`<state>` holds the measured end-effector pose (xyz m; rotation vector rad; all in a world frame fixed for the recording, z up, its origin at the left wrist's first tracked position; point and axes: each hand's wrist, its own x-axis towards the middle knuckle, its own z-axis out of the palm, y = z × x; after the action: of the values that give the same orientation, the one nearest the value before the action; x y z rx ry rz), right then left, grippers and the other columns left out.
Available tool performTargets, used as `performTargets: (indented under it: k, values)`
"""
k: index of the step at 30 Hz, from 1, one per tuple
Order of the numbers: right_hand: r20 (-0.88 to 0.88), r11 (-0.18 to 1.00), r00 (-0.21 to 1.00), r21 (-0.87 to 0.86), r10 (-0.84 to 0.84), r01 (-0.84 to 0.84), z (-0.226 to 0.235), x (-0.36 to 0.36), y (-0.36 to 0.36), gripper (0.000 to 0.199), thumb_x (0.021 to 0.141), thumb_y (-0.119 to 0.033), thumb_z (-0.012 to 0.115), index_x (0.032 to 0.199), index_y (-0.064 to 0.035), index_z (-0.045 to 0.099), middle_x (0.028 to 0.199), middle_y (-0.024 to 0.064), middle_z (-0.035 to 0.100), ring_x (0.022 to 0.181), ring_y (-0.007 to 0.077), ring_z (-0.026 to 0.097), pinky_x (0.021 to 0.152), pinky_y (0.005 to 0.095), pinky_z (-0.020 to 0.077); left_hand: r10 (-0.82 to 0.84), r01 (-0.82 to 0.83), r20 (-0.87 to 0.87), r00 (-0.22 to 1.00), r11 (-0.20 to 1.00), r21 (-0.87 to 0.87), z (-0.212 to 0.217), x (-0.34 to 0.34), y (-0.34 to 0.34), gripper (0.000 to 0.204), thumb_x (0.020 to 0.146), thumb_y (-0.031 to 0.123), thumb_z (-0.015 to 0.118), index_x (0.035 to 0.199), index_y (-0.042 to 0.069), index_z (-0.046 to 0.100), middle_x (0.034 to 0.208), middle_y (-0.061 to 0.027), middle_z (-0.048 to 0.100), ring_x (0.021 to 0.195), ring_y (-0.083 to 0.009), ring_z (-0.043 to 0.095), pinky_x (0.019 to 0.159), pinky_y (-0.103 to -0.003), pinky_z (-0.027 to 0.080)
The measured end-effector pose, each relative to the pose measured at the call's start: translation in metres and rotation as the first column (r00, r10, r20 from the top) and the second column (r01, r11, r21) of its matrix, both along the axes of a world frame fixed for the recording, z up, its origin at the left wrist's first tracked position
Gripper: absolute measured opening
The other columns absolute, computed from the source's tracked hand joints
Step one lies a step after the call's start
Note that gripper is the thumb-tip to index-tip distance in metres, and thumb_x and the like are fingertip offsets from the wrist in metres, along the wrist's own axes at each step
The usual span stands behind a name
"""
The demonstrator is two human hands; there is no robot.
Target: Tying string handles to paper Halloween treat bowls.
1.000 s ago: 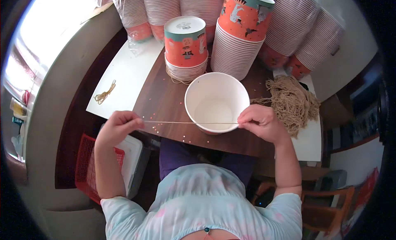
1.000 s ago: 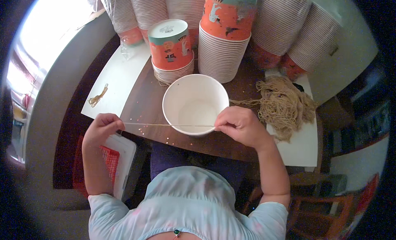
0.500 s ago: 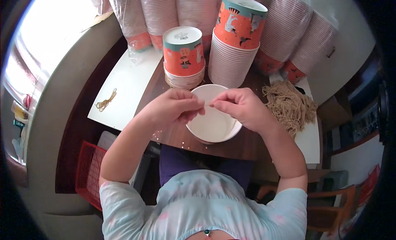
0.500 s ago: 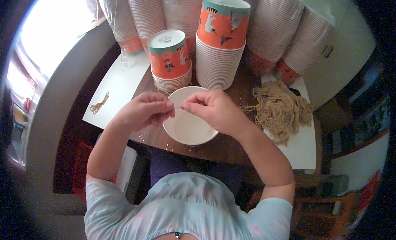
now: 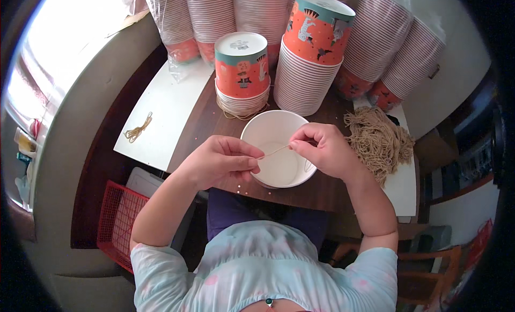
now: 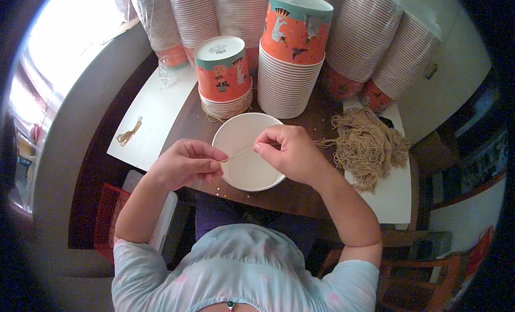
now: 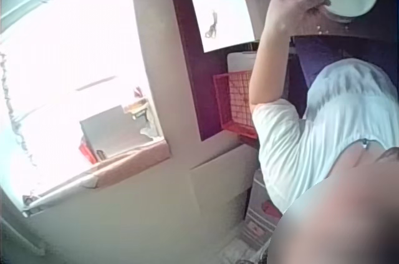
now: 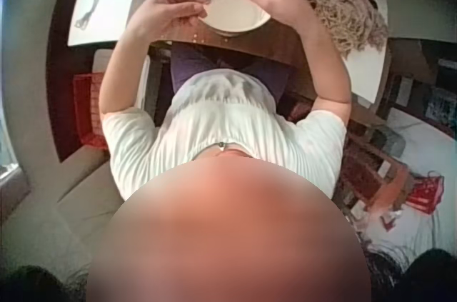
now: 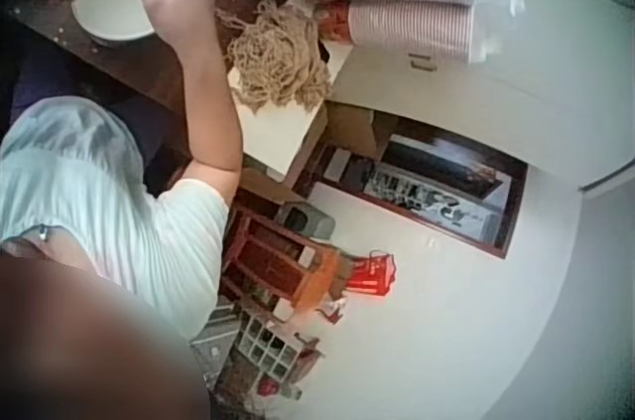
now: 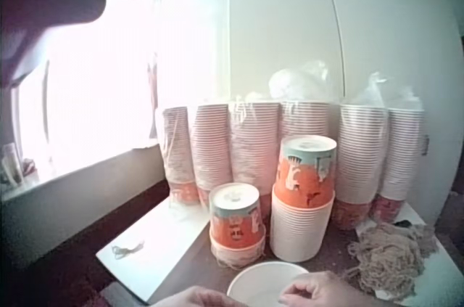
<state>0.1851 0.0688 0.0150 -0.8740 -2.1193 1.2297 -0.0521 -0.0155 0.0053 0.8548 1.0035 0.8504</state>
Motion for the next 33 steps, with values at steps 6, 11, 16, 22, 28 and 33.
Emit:
performTargets:
  k: [6,11,16,22,28,33]
  values:
    - [0.077,0.899,0.993,0.423,0.091,-0.115,-0.007,-0.004,-0.004,0.015,0.076,-0.009,0.064,0.089,-0.0016,0.063,0.087,0.0084,0.061,0.083,0.019,0.06,0.074,0.0313,0.0474,0.139,-0.067,-0.207,0.968,0.946,0.319,0.0,0.012,-0.006,0.022,0.086,0.002,0.063,0.107,-0.003,0.062,0.088,-0.008,0.067,0.079,-0.0108,0.065,0.068,-0.023,0.053]
    - [0.037,0.962,0.995,0.255,0.09,-0.096,-0.005,-0.013,-0.002,0.021,0.078,-0.013,0.064,0.096,-0.0014,0.063,0.095,0.0112,0.063,0.09,0.023,0.061,0.08,0.0335,0.0475,0.198,-0.071,-0.279,0.94,0.91,0.408,0.001,0.011,-0.007,0.016,0.087,0.001,0.061,0.102,-0.003,0.063,0.087,-0.0056,0.066,0.081,-0.0094,0.063,0.07,-0.022,0.051]
    - [0.437,0.941,0.882,0.188,0.177,-0.282,-0.004,-0.013,0.02,0.029,0.077,-0.02,0.062,0.098,0.0004,0.065,0.094,0.0154,0.066,0.089,0.0274,0.063,0.079,0.0365,0.049,0.35,-0.021,-0.484,0.802,0.826,0.563,-0.007,0.002,-0.016,0.015,0.084,0.004,0.062,0.097,-0.003,0.065,0.079,-0.0017,0.062,0.069,-0.0058,0.054,0.063,-0.021,0.045]
    - [0.827,0.869,0.49,0.004,0.275,-0.494,-0.01,-0.045,0.046,0.027,0.073,-0.023,0.061,0.088,-0.0018,0.068,0.081,0.0153,0.066,0.08,0.0316,0.063,0.073,0.0405,0.05,0.446,0.1,-0.541,0.713,0.699,0.708,-0.017,0.006,-0.027,0.015,0.08,0.003,0.062,0.094,0.0,0.066,0.077,-0.0081,0.061,0.063,-0.0164,0.056,0.058,-0.025,0.043]
    - [0.956,0.773,0.155,-0.098,0.247,-0.627,0.028,-0.052,0.041,0.026,0.069,-0.023,0.062,0.081,-0.0008,0.069,0.075,0.0161,0.065,0.078,0.0306,0.064,0.073,0.0414,0.0495,0.516,0.054,-0.488,0.704,0.646,0.761,-0.025,0.005,-0.036,0.016,0.076,0.0,0.065,0.092,0.001,0.066,0.078,-0.0105,0.061,0.065,-0.0226,0.059,0.058,-0.029,0.046]
    - [0.976,0.722,-0.123,-0.217,0.181,-0.657,0.004,-0.054,0.045,0.024,0.064,-0.021,0.067,0.084,-0.0077,0.072,0.08,0.0105,0.068,0.076,0.0268,0.065,0.072,0.0374,0.05,0.477,0.106,-0.483,0.734,0.623,0.775,-0.023,0.006,-0.023,0.021,0.072,0.002,0.069,0.093,0.004,0.066,0.084,-0.0097,0.062,0.075,-0.0256,0.06,0.066,-0.032,0.048]
